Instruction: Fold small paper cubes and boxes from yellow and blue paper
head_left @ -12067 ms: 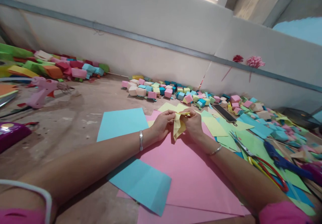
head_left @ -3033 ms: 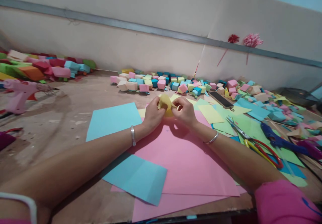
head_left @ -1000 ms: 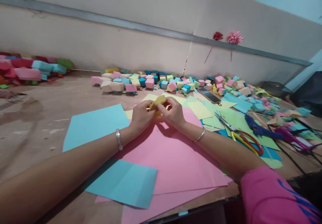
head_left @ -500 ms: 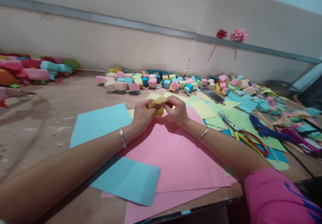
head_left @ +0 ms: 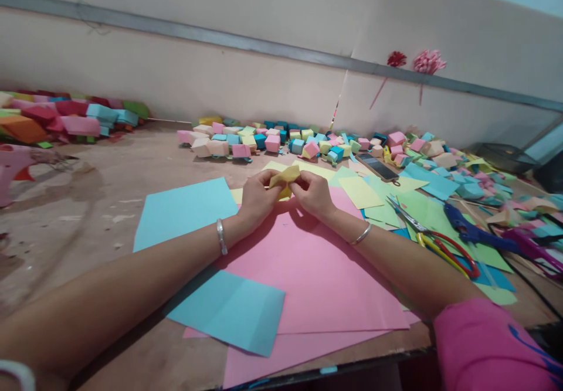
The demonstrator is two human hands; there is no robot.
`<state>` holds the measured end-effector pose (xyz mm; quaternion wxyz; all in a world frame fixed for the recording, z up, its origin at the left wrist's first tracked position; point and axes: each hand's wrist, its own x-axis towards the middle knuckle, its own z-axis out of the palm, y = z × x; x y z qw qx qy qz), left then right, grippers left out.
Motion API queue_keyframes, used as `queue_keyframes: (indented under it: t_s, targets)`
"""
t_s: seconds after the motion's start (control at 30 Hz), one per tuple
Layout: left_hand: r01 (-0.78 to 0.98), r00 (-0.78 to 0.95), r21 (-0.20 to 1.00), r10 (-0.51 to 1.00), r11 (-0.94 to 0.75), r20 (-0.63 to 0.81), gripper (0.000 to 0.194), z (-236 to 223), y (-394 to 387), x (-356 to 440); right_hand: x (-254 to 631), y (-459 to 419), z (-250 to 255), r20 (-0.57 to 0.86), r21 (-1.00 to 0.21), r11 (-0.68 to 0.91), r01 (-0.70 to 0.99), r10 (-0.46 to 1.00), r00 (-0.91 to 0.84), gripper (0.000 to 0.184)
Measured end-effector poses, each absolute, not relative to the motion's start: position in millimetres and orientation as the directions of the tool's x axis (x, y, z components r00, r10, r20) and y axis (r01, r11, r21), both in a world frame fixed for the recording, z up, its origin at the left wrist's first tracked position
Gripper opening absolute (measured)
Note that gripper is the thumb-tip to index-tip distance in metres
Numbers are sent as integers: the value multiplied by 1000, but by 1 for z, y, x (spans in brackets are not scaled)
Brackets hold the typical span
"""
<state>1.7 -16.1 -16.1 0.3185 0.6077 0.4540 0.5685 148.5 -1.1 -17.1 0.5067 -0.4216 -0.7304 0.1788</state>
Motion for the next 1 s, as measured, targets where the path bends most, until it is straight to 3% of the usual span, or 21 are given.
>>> queue_keyframes:
  t_s: [0.1, 0.23, 0.53, 1.0]
  targets:
    - [205, -63, 883, 894, -423, 443, 11, -17, -15, 1, 146, -4, -17, 600, -693, 594, 410, 789, -129, 3]
    - [184, -25, 895, 909, -406, 417, 8, -18, -15, 0, 143, -5, -20, 525, -792, 534, 296, 843, -116, 12]
    - [70, 25, 936, 938, -346, 345, 29, -9, -23, 6, 150, 7, -23, 472, -853, 427, 301, 876, 95, 18]
    - [85, 83, 950, 953, -299, 292, 26, -13, -20, 6, 152, 11, -25, 484, -829, 449, 334, 874, 28, 8]
